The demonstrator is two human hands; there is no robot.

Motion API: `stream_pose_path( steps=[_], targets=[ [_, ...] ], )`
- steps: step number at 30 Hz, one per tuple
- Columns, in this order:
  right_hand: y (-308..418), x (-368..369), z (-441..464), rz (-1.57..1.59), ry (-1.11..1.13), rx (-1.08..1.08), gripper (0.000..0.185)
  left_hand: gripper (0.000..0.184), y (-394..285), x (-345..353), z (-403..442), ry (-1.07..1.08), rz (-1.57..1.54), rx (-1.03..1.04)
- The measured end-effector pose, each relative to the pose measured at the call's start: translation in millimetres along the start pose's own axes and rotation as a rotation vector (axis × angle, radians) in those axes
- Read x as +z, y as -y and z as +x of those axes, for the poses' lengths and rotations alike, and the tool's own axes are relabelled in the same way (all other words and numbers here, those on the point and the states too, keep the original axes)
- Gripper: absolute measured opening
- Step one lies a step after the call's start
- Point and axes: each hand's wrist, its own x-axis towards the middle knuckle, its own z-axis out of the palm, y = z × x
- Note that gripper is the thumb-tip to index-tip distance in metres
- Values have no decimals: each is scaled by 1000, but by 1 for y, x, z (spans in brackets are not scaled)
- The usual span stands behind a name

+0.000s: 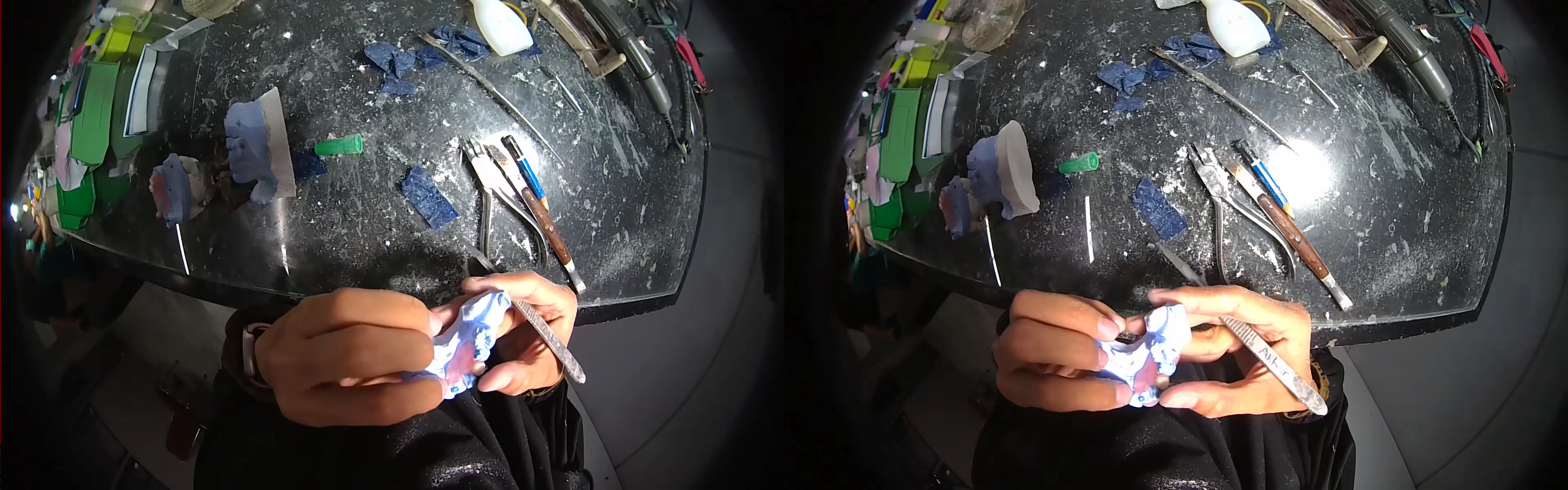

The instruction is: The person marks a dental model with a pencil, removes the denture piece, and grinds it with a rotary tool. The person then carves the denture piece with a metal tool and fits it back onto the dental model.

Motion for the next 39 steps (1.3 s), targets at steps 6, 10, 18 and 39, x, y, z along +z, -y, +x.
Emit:
stream_pose_path(
  steps=[6, 10, 18, 39],
  targets=[
    [-3, 0, 1, -53, 14, -22, 64, 16, -1, 4, -2, -25, 8, -15],
    [-6, 4, 1, -24, -47, -25, 58, 16, 0, 8, -6, -50, -6, -17],
    [-9, 10, -2, -23, -153, -7, 55, 18, 10, 12, -8, -2, 34, 85],
    [-21, -5, -4, 68, 35, 129, 51, 16, -8, -3, 7, 81, 79, 2]
  ],
)
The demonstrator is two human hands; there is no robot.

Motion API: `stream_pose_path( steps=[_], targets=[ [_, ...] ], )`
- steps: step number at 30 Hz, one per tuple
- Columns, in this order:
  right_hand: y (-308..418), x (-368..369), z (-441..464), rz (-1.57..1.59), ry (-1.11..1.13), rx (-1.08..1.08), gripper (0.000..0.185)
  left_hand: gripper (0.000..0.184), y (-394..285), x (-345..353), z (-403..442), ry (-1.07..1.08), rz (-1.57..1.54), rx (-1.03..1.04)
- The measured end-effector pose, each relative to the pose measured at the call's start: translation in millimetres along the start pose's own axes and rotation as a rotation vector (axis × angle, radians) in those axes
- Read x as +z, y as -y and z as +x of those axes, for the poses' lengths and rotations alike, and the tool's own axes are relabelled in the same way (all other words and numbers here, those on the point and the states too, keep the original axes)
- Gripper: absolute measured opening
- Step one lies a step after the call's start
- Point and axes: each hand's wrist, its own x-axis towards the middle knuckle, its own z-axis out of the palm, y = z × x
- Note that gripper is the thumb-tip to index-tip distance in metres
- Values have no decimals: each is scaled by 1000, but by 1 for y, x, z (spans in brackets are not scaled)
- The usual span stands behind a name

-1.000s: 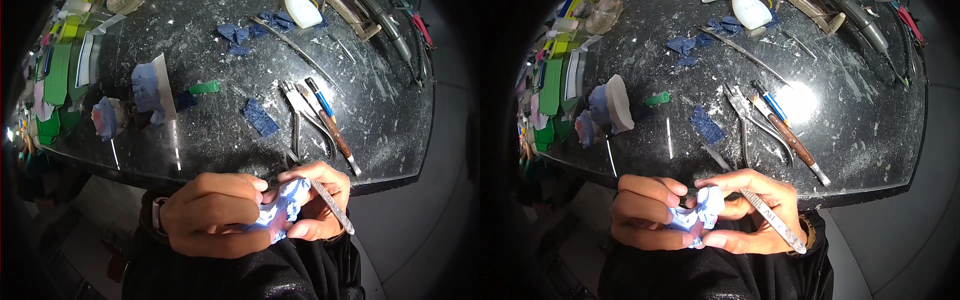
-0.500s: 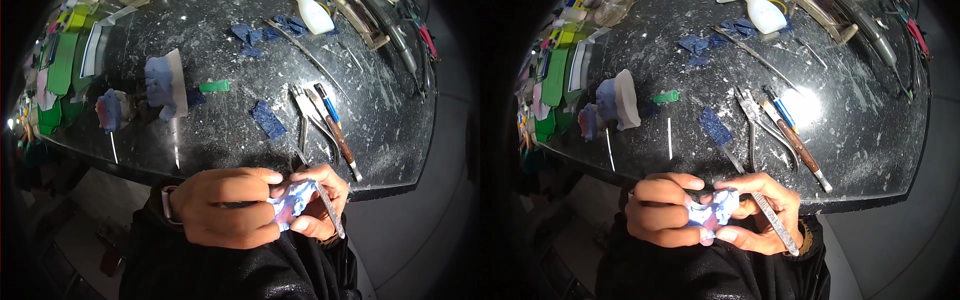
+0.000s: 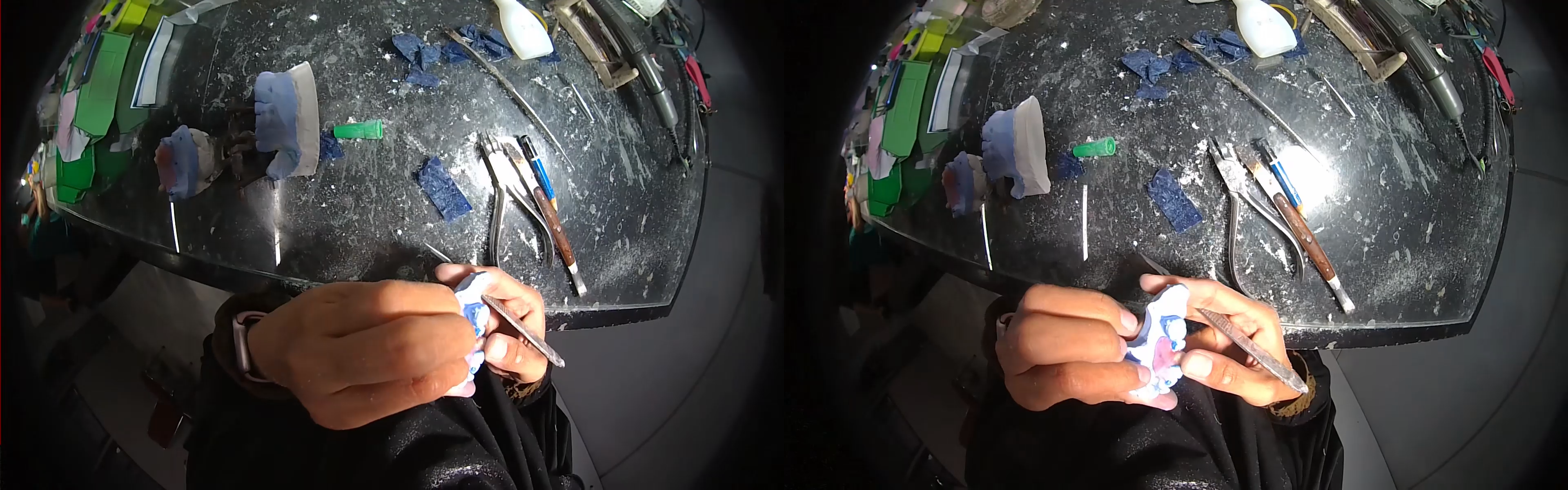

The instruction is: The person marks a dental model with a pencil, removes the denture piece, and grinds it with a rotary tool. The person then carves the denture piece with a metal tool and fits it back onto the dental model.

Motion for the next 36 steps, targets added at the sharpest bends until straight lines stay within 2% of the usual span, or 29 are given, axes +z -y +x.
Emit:
stream_pose_path(
  steps=[8, 11, 16, 17, 24, 27, 36],
  targets=[
    [-5, -3, -2, 3, 59, -37, 50, 15, -6, 4, -2, -32, 27, -33],
    [0, 2, -3, 0, 27, -23, 51, 32, -4, 1, -3, 56, 101, 8],
    [8, 11, -5, -68, 19, -95, 55, 23, 0, 2, -8, 25, 211, 162],
    [9, 9, -4, -103, 86, -149, 55, 22, 0, 3, -9, 0, 238, 185],
    [11, 15, 2, -153, 107, -187, 53, 22, 0, 0, -14, -55, 262, 184],
    [14, 16, 2, -221, 93, -171, 54, 15, 1, 6, -17, -169, 163, 187],
    [14, 15, 2, -402, 23, -259, 53, 22, 3, 5, -18, -143, 185, 126]
  ],
)
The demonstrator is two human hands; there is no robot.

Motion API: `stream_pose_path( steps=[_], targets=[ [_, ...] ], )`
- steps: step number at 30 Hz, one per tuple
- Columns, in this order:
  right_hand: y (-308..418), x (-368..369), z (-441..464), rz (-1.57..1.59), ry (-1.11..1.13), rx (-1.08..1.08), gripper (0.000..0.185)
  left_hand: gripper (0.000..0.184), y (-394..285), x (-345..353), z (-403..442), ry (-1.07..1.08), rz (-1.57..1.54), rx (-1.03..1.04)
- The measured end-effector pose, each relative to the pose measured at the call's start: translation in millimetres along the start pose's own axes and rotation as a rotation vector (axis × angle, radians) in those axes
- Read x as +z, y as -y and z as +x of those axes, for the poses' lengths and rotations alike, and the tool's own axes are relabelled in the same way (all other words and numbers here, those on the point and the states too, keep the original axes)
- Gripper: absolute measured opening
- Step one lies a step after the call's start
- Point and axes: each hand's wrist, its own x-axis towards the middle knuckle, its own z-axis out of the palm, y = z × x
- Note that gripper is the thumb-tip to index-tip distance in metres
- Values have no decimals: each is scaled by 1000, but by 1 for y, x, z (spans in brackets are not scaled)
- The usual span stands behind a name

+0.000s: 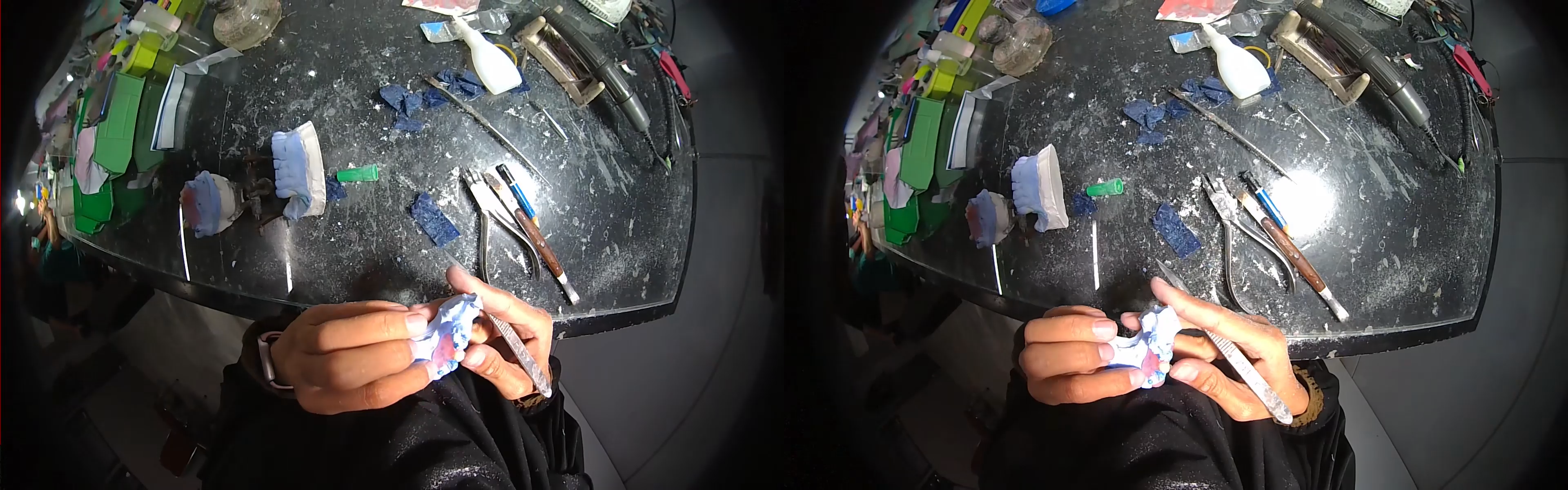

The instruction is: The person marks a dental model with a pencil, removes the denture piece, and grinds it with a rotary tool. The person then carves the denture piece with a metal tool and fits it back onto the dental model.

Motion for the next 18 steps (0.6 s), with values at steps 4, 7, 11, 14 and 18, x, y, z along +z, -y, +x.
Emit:
stream_pose_path(
  steps=[4, 7, 11, 14, 18],
  targets=[
    [4, 1, 0, -86, -42, 7, 55, 23, 3, -2, 3, 40, 23, -22],
    [-1, 1, 1, -162, -76, -51, 53, 24, 9, -2, -1, 36, -14, -14],
    [-2, 2, 4, -287, -84, -131, 51, 21, 8, -7, -3, 102, -90, -77],
    [-2, 1, 0, -486, -137, -92, 54, 19, 6, -15, 1, 145, -200, -222],
    [-26, -1, 1, -784, -313, -239, 65, 11, 8, -8, -11, 36, -201, -289]
  ],
)
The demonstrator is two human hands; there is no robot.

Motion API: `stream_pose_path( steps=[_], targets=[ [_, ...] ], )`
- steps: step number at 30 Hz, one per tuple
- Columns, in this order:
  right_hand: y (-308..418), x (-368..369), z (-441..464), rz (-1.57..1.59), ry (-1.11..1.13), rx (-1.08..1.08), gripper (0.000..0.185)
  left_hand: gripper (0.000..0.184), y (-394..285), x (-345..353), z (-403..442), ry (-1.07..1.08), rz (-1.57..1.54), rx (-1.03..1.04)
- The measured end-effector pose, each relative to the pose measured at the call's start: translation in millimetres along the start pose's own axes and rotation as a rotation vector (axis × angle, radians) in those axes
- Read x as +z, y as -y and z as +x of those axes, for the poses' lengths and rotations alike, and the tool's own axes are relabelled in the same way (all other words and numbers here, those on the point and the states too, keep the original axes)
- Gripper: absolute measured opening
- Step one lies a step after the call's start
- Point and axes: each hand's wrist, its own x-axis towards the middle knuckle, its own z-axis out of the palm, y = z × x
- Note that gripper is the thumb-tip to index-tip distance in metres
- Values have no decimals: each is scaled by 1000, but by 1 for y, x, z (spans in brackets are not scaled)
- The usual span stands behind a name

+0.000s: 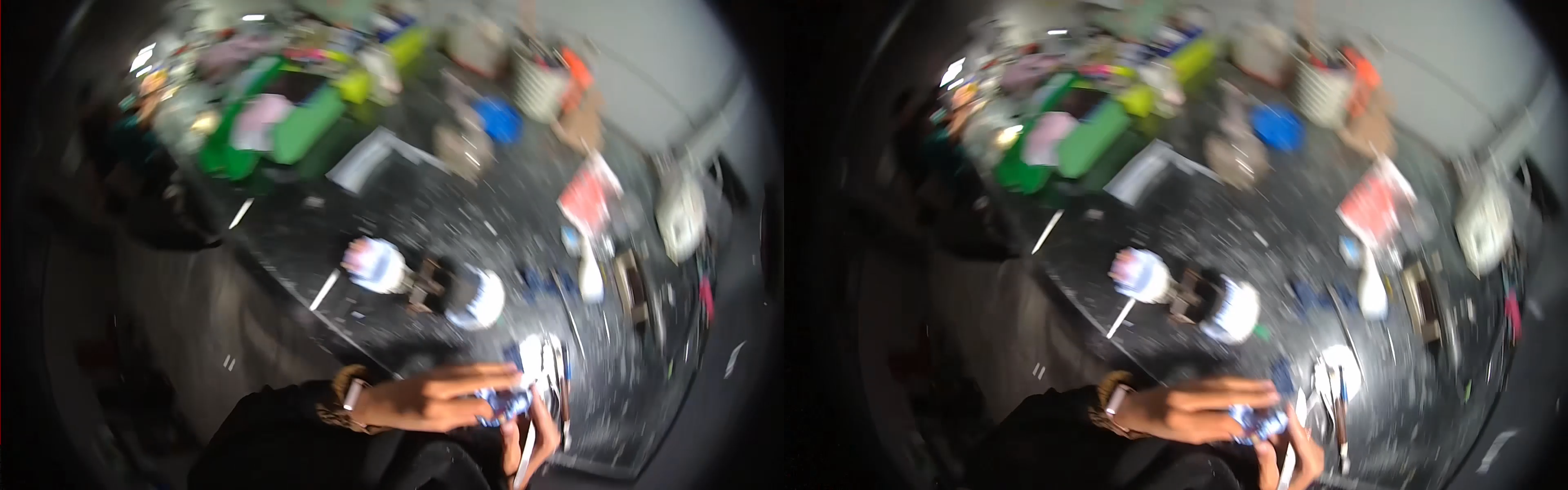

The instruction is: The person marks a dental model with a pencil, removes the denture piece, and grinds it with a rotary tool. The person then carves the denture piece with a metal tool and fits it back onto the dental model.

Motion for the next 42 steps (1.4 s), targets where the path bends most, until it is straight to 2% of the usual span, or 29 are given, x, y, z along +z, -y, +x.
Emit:
stream_pose_path(
  steps=[2, 3, 4, 5, 6, 8, 9, 10, 12, 13, 17, 18, 20, 22, 24, 26, 27, 28, 30, 34, 38, 42],
  targets=[
    [-10, 12, 8, -44, -37, -32, 65, 17, 1, -1, -6, -22, 18, 25],
    [-11, 20, 15, -57, -26, -51, 65, 26, 3, 9, -13, -69, -10, -29],
    [-9, 28, 21, -68, -8, -69, 65, 37, 3, 13, -18, -109, -55, -77],
    [-6, 34, 27, -73, 13, -84, 65, 64, -8, 6, -16, 12, -124, -240],
    [-3, 42, 32, -78, 39, -103, 65, 82, 8, 29, -32, -244, -126, 4],
    [2, 55, 40, -86, 84, -135, 65, 85, 1, 23, -28, -296, -111, 64],
    [4, 61, 43, -83, 101, -149, 65, 104, 0, 21, -27, -301, -70, 184],
    [5, 64, 45, -77, 117, -161, 65, 82, -27, -2, -21, -124, -111, -93],
    [6, 75, 48, -68, 144, -192, 65, 70, -30, -2, -26, 45, -169, -350],
    [8, 77, 49, -73, 149, -197, 65, 66, -31, -1, -27, 40, -143, -419],
    [10, 87, 48, -70, 157, -216, 66, 69, -24, 1, -36, -308, -97, -123],
    [8, 90, 46, -67, 159, -219, 66, 68, -19, -3, -41, -309, -235, -233],
    [10, 93, 44, -71, 162, -218, 66, 80, -9, -19, -51, -409, -592, -185],
    [12, 94, 42, -70, 157, -214, 66, 77, -24, -61, -56, -675, -508, -145],
    [12, 95, 41, -71, 149, -218, 66, 66, -39, -122, -69, -897, -444, -141],
    [11, 96, 40, -69, 144, -219, 66, 54, -40, -181, -93, -1047, -364, -1],
    [11, 96, 40, -68, 140, -218, 66, 48, -37, -215, -109, -1080, -260, 13],
    [11, 96, 40, -69, 134, -217, 66, 45, -40, -249, -120, -1096, -285, 40],
    [10, 98, 40, -72, 125, -210, 66, 41, -41, -320, -144, -1204, -261, -37],
    [10, 98, 41, -78, 92, -202, 66, 42, -22, -461, -212, -1387, -65, -140],
    [13, 99, 44, -95, 62, -191, 66, 58, -32, -515, -229, -1536, 402, -227],
    [13, 98, 47, -124, 25, -189, 67, 54, -33, -513, -218, -1432, 602, -65]
  ],
)
